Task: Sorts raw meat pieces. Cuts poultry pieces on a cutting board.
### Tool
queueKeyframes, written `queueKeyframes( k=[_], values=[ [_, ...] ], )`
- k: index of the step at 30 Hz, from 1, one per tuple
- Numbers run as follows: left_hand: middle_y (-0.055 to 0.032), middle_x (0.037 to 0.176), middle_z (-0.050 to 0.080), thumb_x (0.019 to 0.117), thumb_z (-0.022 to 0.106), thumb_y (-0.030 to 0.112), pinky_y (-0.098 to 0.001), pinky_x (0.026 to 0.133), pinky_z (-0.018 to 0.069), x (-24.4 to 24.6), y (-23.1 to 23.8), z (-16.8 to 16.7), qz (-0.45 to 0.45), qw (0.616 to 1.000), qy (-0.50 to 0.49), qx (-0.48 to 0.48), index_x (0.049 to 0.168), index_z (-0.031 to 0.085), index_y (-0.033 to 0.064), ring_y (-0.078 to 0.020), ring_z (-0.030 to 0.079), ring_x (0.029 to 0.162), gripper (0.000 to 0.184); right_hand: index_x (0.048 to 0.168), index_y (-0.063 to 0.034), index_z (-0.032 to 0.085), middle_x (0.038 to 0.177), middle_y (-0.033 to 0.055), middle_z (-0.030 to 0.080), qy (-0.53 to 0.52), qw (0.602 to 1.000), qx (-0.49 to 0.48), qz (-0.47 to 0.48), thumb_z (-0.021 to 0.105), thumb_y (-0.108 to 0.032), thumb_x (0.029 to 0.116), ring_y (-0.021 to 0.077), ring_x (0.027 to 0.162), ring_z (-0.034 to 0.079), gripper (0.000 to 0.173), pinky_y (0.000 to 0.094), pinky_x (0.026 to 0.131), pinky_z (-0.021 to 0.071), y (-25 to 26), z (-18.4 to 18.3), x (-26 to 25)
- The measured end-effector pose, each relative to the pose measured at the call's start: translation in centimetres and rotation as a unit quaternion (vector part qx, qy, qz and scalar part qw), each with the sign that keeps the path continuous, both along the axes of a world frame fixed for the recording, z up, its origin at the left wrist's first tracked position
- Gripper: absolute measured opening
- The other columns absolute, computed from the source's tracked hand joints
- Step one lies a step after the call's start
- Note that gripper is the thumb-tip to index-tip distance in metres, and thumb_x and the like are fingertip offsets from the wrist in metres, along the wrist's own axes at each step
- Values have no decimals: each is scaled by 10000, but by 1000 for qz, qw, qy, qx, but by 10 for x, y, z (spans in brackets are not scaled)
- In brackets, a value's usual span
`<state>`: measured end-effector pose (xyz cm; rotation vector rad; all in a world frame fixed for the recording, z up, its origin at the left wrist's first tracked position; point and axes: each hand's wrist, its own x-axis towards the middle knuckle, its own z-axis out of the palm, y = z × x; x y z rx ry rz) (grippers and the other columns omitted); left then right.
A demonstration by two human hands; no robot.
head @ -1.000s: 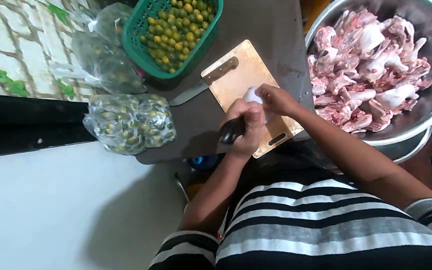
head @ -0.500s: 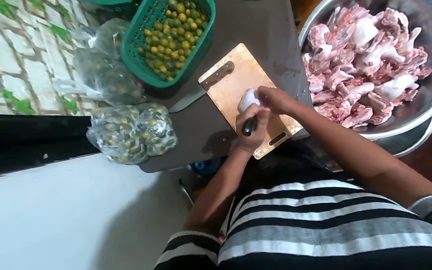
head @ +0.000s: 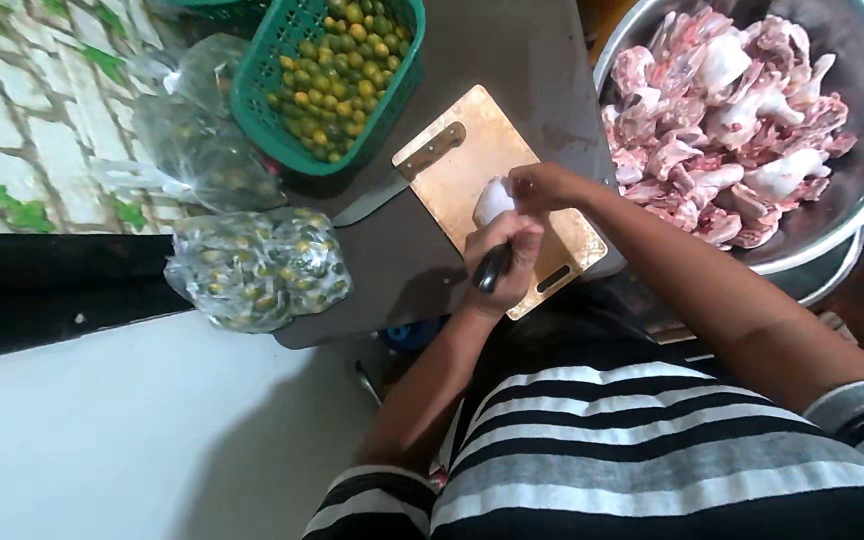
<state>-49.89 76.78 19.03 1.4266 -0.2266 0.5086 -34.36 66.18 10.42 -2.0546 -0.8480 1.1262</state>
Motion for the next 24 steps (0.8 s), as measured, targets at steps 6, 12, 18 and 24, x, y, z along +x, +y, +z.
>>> queueKeyframes(
  k=[6, 12, 18, 24],
  values=[
    [86, 565, 445, 1067, 535, 413, -235, 508, 444, 10, 3, -7, 23, 999, 2, -34, 779, 543, 195, -34, 459, 495, 362, 1179, 37, 657, 1085, 231, 690, 16, 1000, -18, -3, 786, -82, 881, 373, 1027, 665, 346, 588, 956, 500, 4, 6, 3],
    [79, 573, 413, 1068, 540, 391, -230, 477, 424, 13, 1, -15, 9, 998, 41, -42, 786, 514, 202, -47, 423, 476, 341, 1159, 35, 672, 1078, 226, 693, -6, 1000, -21, 21, 786, -102, 891, 371, 1019, 665, 322, 582, 957, 500, 9, 8, 6],
    [67, 561, 411, 1072, 532, 400, -240, 475, 424, 1, 8, -20, 11, 999, 38, -19, 778, 513, 187, -54, 430, 468, 363, 1080, 26, 689, 1026, 203, 697, -8, 999, -29, 31, 796, -77, 854, 366, 985, 665, 270, 605, 910, 504, 20, -3, -3],
    [1, 671, 531, 1094, 497, 352, -221, 568, 517, -25, 2, -18, 10, 993, -46, 110, 822, 552, 119, -67, 556, 592, 362, 1236, -18, 641, 1087, 229, 696, -22, 996, -83, -13, 849, -201, 833, 433, 1036, 665, 489, 692, 891, 504, 30, 16, -20]
  ],
)
